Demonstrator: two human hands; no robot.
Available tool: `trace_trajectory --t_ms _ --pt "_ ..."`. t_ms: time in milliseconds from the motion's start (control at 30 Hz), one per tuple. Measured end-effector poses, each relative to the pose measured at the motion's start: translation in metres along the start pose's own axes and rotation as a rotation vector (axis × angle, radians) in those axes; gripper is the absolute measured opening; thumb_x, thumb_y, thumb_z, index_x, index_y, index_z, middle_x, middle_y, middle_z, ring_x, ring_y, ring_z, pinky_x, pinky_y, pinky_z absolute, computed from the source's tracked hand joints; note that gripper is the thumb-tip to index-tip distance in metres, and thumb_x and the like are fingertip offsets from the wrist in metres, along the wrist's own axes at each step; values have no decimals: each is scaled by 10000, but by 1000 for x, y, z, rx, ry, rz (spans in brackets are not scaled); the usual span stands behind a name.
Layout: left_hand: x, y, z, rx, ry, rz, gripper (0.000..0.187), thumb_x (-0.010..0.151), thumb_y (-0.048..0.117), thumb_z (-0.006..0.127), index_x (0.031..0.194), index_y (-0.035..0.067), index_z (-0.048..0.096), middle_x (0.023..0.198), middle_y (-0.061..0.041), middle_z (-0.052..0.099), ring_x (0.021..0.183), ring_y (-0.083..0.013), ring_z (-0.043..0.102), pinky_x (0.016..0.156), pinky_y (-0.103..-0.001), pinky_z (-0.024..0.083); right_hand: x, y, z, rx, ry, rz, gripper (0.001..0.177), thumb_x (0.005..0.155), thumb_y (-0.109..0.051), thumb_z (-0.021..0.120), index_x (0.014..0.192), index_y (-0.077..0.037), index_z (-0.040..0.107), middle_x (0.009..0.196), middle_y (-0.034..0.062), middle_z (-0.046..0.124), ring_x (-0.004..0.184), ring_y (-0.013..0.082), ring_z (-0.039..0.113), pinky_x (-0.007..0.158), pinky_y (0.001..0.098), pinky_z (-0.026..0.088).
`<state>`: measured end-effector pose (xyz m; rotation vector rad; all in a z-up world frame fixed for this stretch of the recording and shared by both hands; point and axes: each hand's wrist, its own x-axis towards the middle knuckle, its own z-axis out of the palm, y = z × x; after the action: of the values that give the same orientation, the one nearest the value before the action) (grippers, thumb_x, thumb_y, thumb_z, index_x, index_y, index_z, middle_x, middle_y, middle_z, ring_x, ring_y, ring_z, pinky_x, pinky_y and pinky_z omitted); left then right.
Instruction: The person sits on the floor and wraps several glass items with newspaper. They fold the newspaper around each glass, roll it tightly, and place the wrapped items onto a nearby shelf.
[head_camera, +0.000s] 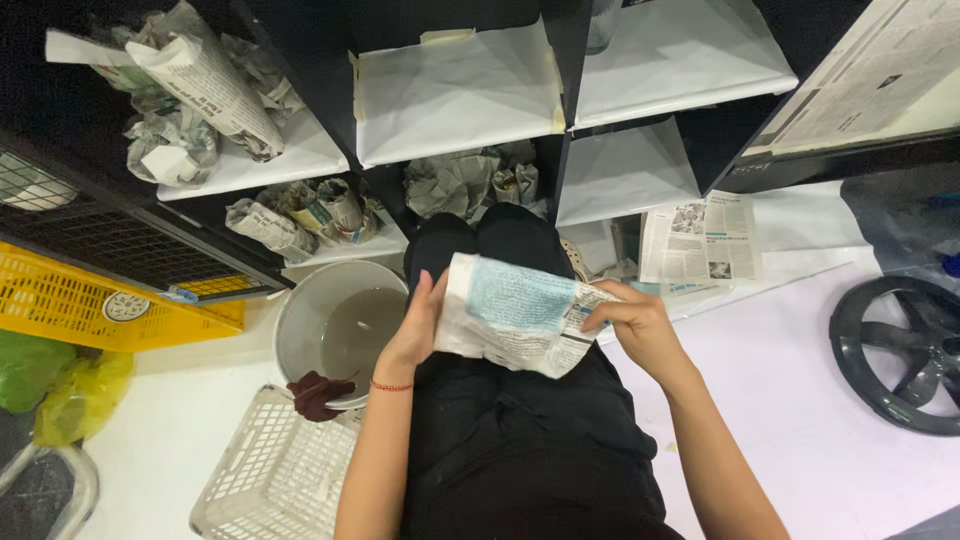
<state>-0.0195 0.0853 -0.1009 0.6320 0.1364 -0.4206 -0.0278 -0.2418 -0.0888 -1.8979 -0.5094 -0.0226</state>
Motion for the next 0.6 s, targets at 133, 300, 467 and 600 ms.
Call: trace_trajectory --t_ms 133,300,467,600 --pt "3 6 25 933 -7 204 713 862 115 793 1499 21 488 1262 -108 679 1127 -146 640 973 -293 517 -3 0 -5 -94 -51 -50 376 790 77 494 973 -101 769 1185 113 728 1086 268 701 969 359 539" --pt "4 -2 46 832 62 308 544 862 61 787 1373 -4 612 1140 -58 745 1012 -115 687 900 -276 561 -4 8 2 541 31 81 916 855 -687 599 1563 -148 379 1483 227 485 1361 359 499 1082 510 447" --pt "-13 -31 64 950 202 642 544 883 1 766 1400 30 602 1143 -66 754 1028 -105 692 906 -251 560 -14 1 31 497 -44 332 1272 702 -963 389 1644 -168 75 1498 240 409 1379 412 446 1095 628 371" --pt "-35 -35 72 1395 246 822 541 906 -27 754 1410 100 605 1012 -85 766 860 -160 770 764 -258 578 -14 -11 36 663 -41 289 1289 707 -979 366 1636 -128 88 1472 291 507 1345 467 492 1076 693 378"
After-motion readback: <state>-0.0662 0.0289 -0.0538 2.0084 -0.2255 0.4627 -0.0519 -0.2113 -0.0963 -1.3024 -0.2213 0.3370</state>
